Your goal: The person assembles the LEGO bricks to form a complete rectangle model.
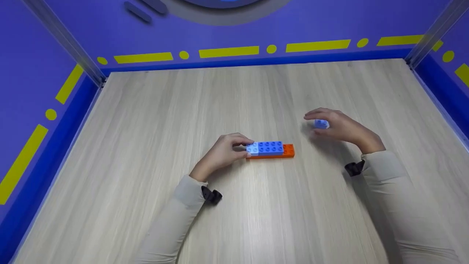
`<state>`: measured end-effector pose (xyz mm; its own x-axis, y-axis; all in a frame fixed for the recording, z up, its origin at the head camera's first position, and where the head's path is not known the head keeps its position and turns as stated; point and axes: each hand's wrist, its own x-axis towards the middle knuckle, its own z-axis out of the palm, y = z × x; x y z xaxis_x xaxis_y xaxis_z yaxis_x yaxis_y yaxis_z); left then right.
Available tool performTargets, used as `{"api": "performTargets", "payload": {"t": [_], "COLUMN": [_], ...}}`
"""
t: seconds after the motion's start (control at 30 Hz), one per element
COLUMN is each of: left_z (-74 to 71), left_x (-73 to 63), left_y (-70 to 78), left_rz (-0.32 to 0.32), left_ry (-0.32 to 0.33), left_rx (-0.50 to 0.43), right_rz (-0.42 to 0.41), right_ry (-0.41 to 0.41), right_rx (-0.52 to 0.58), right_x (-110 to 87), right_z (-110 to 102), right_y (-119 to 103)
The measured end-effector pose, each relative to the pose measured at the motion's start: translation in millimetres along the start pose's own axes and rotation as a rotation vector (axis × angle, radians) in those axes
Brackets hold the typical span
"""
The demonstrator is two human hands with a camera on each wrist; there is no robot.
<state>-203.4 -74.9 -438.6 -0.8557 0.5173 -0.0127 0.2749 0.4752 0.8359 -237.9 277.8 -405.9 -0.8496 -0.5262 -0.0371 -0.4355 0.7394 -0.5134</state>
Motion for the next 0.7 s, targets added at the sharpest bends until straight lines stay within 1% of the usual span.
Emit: {"api": "performTargets", "payload": {"t": [0.17,0.5,0.7], "left_z": [0.0,0.1,0.2], "left_x": [0.6,0.0,0.7], "left_y": [-0.2,0.4,0.0], "left_rz": [-0.006,-0.014,-0.017], "left_ry": [-0.001,-0.001,-0.003], "left_rx": [-0.002,-0.012,-0.013], "right_rz": [0.018,0.115,0.143], "right_ry": [0.002,-0.006,-0.004], "right_rx": [-0.011,0.026,0.029], "right_x": [-1.4,-4.6,-6.6], "right_z": [-3.0,-5.1,-6.1], "right_y": [6.3,16.8,20.9]}}
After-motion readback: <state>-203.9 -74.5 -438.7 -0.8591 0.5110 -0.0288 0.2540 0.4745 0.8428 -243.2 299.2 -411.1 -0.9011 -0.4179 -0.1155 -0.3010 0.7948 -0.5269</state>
